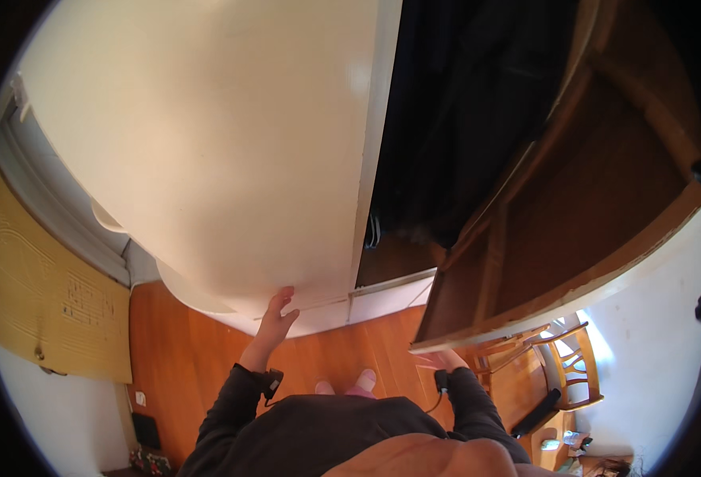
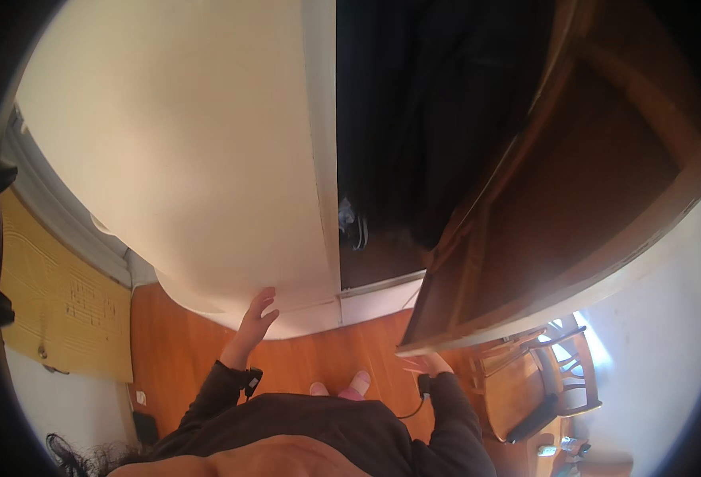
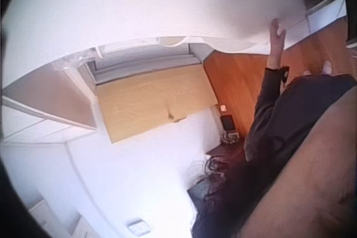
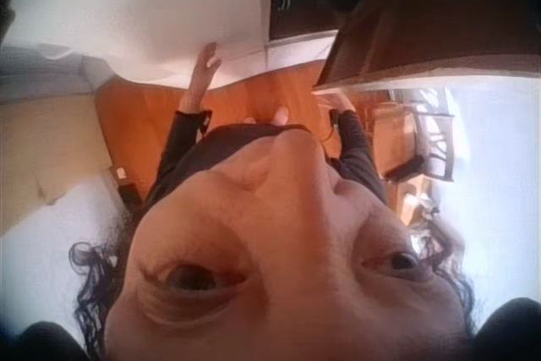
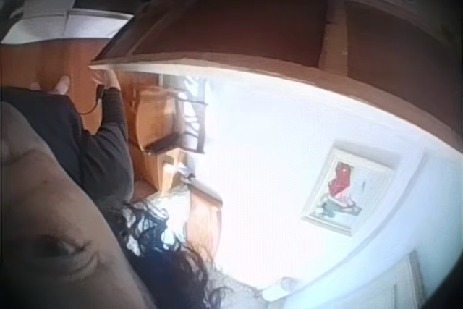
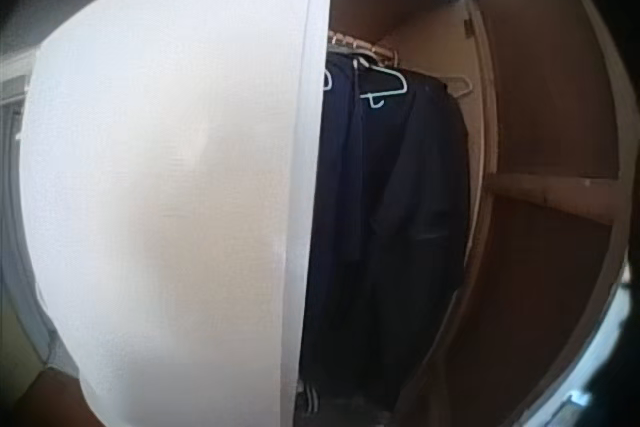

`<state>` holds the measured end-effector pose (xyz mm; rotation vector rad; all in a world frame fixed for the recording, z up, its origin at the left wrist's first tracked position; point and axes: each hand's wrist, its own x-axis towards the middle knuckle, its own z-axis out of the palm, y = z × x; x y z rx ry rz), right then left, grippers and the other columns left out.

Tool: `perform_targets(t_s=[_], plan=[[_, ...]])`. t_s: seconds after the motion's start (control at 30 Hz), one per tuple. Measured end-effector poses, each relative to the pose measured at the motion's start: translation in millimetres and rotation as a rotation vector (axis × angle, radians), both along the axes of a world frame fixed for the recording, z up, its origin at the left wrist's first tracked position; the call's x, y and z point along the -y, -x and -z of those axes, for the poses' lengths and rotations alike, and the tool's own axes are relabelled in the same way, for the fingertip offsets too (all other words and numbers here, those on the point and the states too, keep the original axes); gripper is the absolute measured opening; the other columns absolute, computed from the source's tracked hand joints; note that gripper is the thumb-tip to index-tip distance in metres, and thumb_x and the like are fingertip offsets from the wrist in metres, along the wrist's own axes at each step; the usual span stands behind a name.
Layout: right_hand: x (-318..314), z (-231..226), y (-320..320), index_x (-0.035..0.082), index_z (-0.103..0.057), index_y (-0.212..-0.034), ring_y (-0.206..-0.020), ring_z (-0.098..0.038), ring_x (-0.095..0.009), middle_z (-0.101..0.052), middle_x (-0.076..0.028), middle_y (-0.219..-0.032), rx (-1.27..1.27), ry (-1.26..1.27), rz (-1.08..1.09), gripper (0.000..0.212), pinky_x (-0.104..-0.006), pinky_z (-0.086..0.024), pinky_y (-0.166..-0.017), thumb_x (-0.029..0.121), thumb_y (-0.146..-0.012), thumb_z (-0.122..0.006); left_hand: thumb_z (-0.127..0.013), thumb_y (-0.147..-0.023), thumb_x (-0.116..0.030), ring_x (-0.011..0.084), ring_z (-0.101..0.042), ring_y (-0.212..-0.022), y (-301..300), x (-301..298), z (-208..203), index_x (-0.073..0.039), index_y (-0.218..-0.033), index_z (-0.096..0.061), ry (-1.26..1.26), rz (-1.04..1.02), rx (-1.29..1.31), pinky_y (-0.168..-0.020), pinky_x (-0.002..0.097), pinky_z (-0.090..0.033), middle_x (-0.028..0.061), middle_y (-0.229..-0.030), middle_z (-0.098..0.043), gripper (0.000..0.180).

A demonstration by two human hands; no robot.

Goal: The person opens a wardrobe, selects a purple shirt and a dark garment, and folds them on the bed. The person smooths and folds each item by hand, placing the folded garments on the bed.

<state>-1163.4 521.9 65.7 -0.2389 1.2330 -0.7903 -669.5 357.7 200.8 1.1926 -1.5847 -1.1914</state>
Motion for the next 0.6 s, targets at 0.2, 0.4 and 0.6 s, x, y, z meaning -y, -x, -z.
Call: perform_targets(t_s=[0.2, 0.4, 0.6], plan=[[-62, 22, 35, 0.003, -0.053, -0.139, -0.134, -0.053, -0.035, -0.058, -0.017, -0.138, -0.185, 0.254, 0.191, 0.055, -0.0627, -0.045, -0.107, 0.044, -0.103, -0.054, -0.062, -0.096, 0.002, 0.0260, -0.056, -0.134, -19, 0, -32, -0.004, -0.145, -0.052, -0.007, 0.041, -0.028, -0.112, 0.0368, -0.045, 0.0108, -0.145, -0.056, 0.050], [-55, 40, -10, -0.003, -0.037, -0.146, -0.138, -0.039, -0.052, -0.037, -0.029, -0.151, 0.245, -0.115, 0.630, 0.060, -0.0695, -0.035, -0.112, 0.039, -0.105, -0.046, -0.061, -0.097, 0.002, 0.0252, -0.057, -0.133, -35, -22, -58, -0.003, -0.144, -0.052, 0.030, 0.035, -0.037, -0.110, 0.0364, -0.046, 0.0105, -0.145, -0.056, 0.048], [107, -193, -91, 0.002, -0.053, -0.145, -0.125, -0.059, -0.019, -0.064, -0.008, -0.137, -0.200, 0.885, -0.026, 0.050, -0.0344, -0.049, -0.104, 0.034, -0.107, -0.054, -0.059, -0.100, -0.002, 0.0242, -0.060, -0.128, -40, -43, -66, -0.002, -0.144, -0.053, -0.014, -0.033, -0.092, -0.105, 0.0343, -0.048, 0.0097, -0.142, -0.058, 0.044]])
